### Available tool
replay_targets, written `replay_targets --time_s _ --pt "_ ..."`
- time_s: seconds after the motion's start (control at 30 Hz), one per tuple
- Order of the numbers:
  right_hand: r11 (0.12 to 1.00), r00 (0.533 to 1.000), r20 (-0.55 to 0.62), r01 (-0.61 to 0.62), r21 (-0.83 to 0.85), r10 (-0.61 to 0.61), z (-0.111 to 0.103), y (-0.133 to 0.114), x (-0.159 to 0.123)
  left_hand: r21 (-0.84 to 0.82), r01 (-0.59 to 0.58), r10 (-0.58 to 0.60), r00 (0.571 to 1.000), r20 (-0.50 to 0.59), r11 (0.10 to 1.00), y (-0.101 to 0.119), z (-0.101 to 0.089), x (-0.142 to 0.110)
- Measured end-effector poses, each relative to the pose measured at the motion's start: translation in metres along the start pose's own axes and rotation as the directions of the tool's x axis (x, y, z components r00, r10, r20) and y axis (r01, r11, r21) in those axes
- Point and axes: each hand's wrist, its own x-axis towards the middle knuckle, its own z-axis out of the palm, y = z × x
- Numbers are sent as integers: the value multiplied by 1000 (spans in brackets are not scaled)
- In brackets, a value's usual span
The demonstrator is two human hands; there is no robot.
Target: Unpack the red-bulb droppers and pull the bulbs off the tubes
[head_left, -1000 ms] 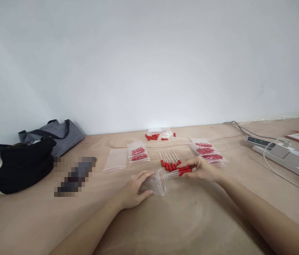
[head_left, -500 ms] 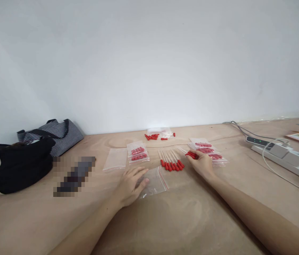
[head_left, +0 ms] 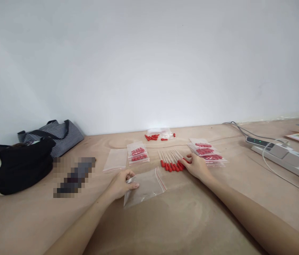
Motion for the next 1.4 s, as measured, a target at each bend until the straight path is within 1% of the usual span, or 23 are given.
replay_targets --time_s 0.1,0.2,0.27,0.33,0.37,0.4,0.43,0.47,0.5,0.57,0.63,0.7,0.8,0.87,0.9,0.93,1.0,1.03,1.07,1.13,1.23,1.33,1.4 --pt "999 1000 28 9 -32 -8 -2 1 1 4 -52 52 999 -3 999 1 1 0" --pt "998 998 49 34 -50 -31 -5 4 1 -175 -118 106 991 -76 977 1 1 1" --pt "998 997 65 46 -51 -42 -7 6 2 -353 -102 65 991 -117 930 0 0 4" --pt "998 996 75 46 -51 -42 -8 7 2 -489 -56 -43 981 -189 870 -2 -5 9" --pt "997 996 78 47 -55 -43 -8 8 2 -531 -35 -118 961 -252 846 -4 -9 12" --pt "997 996 79 49 -62 -44 -8 8 1 -556 -21 -196 924 -328 831 -7 -13 16" --pt "996 996 79 52 -74 -46 -8 7 1 -568 -7 -271 874 -404 823 -10 -19 20" --pt "994 996 77 54 -90 -48 -8 7 0 -568 14 -342 810 -476 823 -15 -25 25" --pt "993 996 73 53 -108 -45 -8 6 0 -561 32 -383 762 -523 828 -20 -30 30" --pt "988 998 61 43 -147 -34 -7 4 -2 -531 74 -427 692 -582 844 -31 -41 38" --pt "983 998 51 38 -182 -29 -8 2 -3 -475 137 -443 641 -627 870 -42 -48 43" --pt "977 998 48 46 -207 -37 -9 0 -3 -399 194 -427 624 -654 896 -50 -51 44" --pt "980 997 44 64 -186 -56 -12 -3 -5 -258 234 -348 648 -678 937 -53 -48 41" --pt "987 997 44 73 -142 -68 -13 -5 -7 -46 272 -222 665 -713 961 -49 -44 38" --pt "989 996 46 77 -123 -72 -14 -6 -8 87 274 -133 692 -709 958 -46 -41 38" --pt "991 996 48 82 -109 -77 -14 -7 -9 219 246 -35 736 -676 944 -43 -38 38" --pt "991 995 45 92 -98 -88 -13 -8 -10 391 98 138 835 -532 915 -36 -32 41" --pt "991 995 40 98 -95 -95 -13 -9 -10 429 9 206 868 -453 903 -32 -29 43" --pt "990 994 33 104 -92 -102 -12 -8 -10 447 -66 260 884 -388 892 -29 -26 47" --pt "991 994 18 112 -76 -111 -9 -7 -10 457 -164 331 890 -313 874 -22 -20 54" --pt "995 996 -31 83 -60 -85 -7 -5 -8 463 -239 378 896 -234 853 -13 -14 65" --pt "995 997 -73 8 -97 -15 -7 -3 -6 476 -251 372 911 -178 843 -6 -11 73" --pt "992 998 -54 -20 -127 13 -7 -2 -6 486 -245 365 915 -169 839 -4 -10 76"
